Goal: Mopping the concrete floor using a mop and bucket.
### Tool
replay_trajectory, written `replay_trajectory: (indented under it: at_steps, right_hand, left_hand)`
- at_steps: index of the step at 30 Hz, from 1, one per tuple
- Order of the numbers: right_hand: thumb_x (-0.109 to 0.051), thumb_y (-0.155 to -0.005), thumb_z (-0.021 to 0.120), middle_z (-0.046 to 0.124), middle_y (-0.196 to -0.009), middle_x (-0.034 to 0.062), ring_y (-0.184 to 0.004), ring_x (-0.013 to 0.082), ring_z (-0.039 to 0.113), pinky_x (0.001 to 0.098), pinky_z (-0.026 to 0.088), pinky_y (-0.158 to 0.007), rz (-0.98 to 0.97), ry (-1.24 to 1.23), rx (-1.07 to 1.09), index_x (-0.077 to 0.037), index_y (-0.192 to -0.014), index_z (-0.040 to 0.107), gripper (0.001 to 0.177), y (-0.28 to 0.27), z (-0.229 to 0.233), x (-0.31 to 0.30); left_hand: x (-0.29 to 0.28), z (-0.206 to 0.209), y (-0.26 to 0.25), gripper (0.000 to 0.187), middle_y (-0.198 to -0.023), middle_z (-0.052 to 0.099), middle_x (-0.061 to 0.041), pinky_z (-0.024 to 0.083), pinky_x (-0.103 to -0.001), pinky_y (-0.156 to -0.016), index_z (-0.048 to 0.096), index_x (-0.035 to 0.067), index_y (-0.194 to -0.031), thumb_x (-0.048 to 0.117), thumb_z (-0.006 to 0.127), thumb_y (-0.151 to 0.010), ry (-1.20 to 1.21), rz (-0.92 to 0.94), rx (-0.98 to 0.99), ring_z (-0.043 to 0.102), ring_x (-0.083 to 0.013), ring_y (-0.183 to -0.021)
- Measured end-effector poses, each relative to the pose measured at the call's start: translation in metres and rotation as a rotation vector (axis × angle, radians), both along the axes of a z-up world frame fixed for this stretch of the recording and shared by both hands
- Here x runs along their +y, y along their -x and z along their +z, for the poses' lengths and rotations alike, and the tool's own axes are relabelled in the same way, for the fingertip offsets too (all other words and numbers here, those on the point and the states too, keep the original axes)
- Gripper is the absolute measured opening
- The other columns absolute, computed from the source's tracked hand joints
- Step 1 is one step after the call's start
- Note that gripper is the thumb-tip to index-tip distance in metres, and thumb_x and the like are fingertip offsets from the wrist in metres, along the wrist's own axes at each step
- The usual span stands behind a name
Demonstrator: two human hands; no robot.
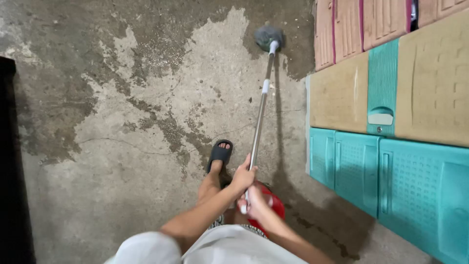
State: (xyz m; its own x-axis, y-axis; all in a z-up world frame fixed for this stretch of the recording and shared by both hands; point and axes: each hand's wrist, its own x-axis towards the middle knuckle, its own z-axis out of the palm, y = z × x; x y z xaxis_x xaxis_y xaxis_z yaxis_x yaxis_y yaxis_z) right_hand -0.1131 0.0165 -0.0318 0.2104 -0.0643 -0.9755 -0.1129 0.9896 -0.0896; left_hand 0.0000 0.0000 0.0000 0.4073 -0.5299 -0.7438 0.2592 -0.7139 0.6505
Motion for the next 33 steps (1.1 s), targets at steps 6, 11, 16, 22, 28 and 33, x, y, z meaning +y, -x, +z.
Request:
replay_trajectory:
  at_steps: [6,11,16,22,28,33]
  right_hand:
    - [-0.045,-0.101,0.048,0.053,-0.056,0.0032,-0.040,0.0181,0.051,0.0358,0.039,-0.033,0.285,0.388,-0.028,-0.015,-0.087,0.057,0.035,-0.074,-0.016,-0.104]
    - [-0.043,-0.104,0.049,0.056,-0.060,0.0048,-0.043,0.0179,0.054,0.0355,0.040,-0.034,0.335,0.327,-0.124,-0.010,-0.087,0.057,0.037,-0.074,-0.082,-0.120]
    - [-0.049,-0.104,0.041,0.053,-0.055,0.0056,-0.038,0.0195,0.052,0.0360,0.041,-0.033,0.352,0.204,-0.017,-0.014,-0.090,0.056,0.040,-0.030,0.025,-0.022]
    - [-0.059,-0.104,0.039,0.051,-0.050,0.0035,-0.035,0.0176,0.049,0.0345,0.040,-0.031,0.430,0.180,-0.126,-0.016,-0.090,0.055,0.048,-0.070,-0.006,-0.060]
    - [-0.054,-0.102,0.043,0.049,-0.049,0.0004,-0.035,0.0146,0.047,0.0303,0.034,-0.029,0.375,0.196,-0.221,-0.016,-0.070,0.054,0.050,-0.148,-0.034,-0.134]
    - [-0.059,-0.101,0.044,0.044,-0.044,-0.0014,-0.033,0.0136,0.044,0.0290,0.034,-0.030,0.222,-0.201,-0.295,-0.017,-0.061,0.049,0.058,-0.080,0.081,-0.025]
  left_hand:
    - [-0.066,-0.192,-0.019,0.063,-0.112,0.074,-0.008,0.056,-0.030,-0.078,0.049,0.008,-0.153,0.015,0.067,-0.093,0.332,0.229,-0.002,0.064,-0.0116,-0.090]
    - [-0.091,-0.122,-0.063,0.061,-0.093,0.066,-0.010,0.051,-0.034,-0.067,0.050,0.009,-0.153,0.019,0.066,-0.095,0.222,0.218,0.073,0.055,-0.0169,-0.077]
    - [0.028,-0.109,0.009,0.059,-0.102,0.072,-0.006,0.055,-0.029,-0.077,0.048,0.008,-0.152,0.022,0.068,-0.098,0.341,0.256,-0.069,0.062,-0.0113,-0.089]
    - [-0.004,-0.163,-0.032,0.060,-0.094,0.071,-0.002,0.055,-0.030,-0.067,0.048,0.011,-0.151,0.022,0.070,-0.097,0.270,0.292,-0.198,0.065,-0.0102,-0.081]
    - [-0.096,-0.141,-0.128,0.037,-0.081,0.070,-0.010,0.056,-0.039,-0.060,0.063,0.007,-0.128,0.023,0.066,-0.095,0.185,0.230,-0.070,0.065,-0.0194,-0.069]
    - [0.042,-0.067,-0.058,0.040,-0.100,0.069,-0.006,0.054,-0.032,-0.072,0.064,0.004,-0.133,0.021,0.071,-0.097,0.219,0.259,0.192,0.063,-0.0145,-0.086]
